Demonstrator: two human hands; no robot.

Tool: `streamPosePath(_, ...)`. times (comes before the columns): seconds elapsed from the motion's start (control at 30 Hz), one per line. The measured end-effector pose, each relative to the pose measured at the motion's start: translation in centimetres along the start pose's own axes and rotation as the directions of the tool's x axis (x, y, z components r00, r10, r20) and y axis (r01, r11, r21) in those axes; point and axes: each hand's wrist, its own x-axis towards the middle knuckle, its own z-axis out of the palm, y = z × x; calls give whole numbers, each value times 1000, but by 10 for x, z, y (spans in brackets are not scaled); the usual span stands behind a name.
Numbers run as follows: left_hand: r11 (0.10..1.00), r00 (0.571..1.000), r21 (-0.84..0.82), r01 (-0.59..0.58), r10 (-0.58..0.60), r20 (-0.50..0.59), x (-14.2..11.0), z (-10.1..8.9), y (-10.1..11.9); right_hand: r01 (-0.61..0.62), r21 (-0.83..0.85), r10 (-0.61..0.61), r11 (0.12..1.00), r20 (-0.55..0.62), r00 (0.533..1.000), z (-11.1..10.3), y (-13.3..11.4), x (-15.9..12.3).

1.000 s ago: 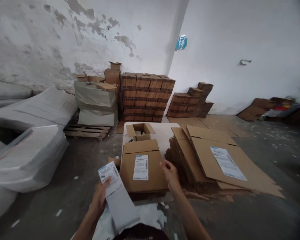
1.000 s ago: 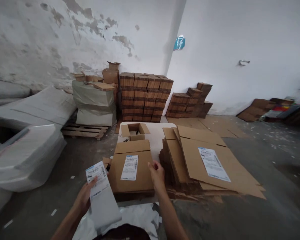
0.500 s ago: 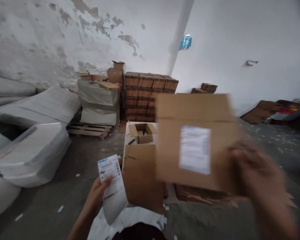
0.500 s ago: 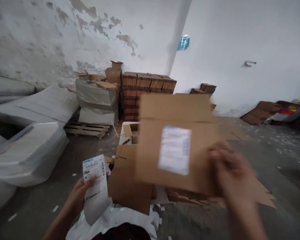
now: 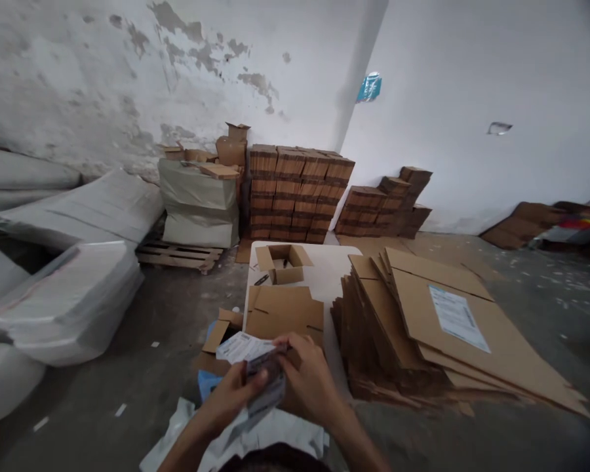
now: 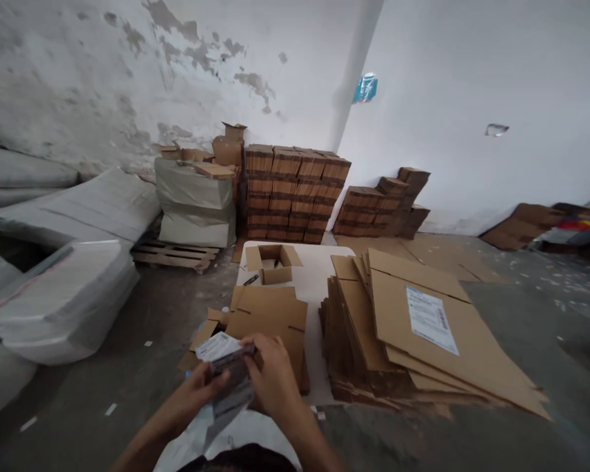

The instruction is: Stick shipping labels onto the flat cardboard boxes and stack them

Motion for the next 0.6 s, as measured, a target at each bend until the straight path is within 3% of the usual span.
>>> streamPosePath(0.1,917,981,-357,177,-194,-11,8,-2,1,112,-51,-113,992,-13,994,13,3,-9)
streamPosePath(0.2,899,953,-434,63,-183,-243,25,-24,2,218,-8,-218,976,-22,976,-4,5,-8)
streamPosePath(0.3,913,863,-388,-126,-91,-496,38,-69,-2,119,183,-85,976,-183,980,-20,21,12)
streamPosePath(0.37,924,783,-333,-190,-62,-618,40,-95,-6,-23,173,66,985,-248,967,-21,45,29)
streamPosePath(0.4,932,764,-306,-194,-52,-643,40,-103,-8,-96,109,121,989,-257,959,-17,59,35)
streamPosePath(0.47,953,782,-261,-155,-43,-621,38,-107,-14,-203,-35,189,979,-241,952,-4,87,41)
streamPosePath(0.53,972,841,-220,-87,-47,-540,35,-99,-22,-244,-135,208,960,-234,950,8,110,35)
streamPosePath(0.6,983,880,-181,-20,-68,-470,34,-87,-31,-303,-217,229,928,-308,923,14,131,19)
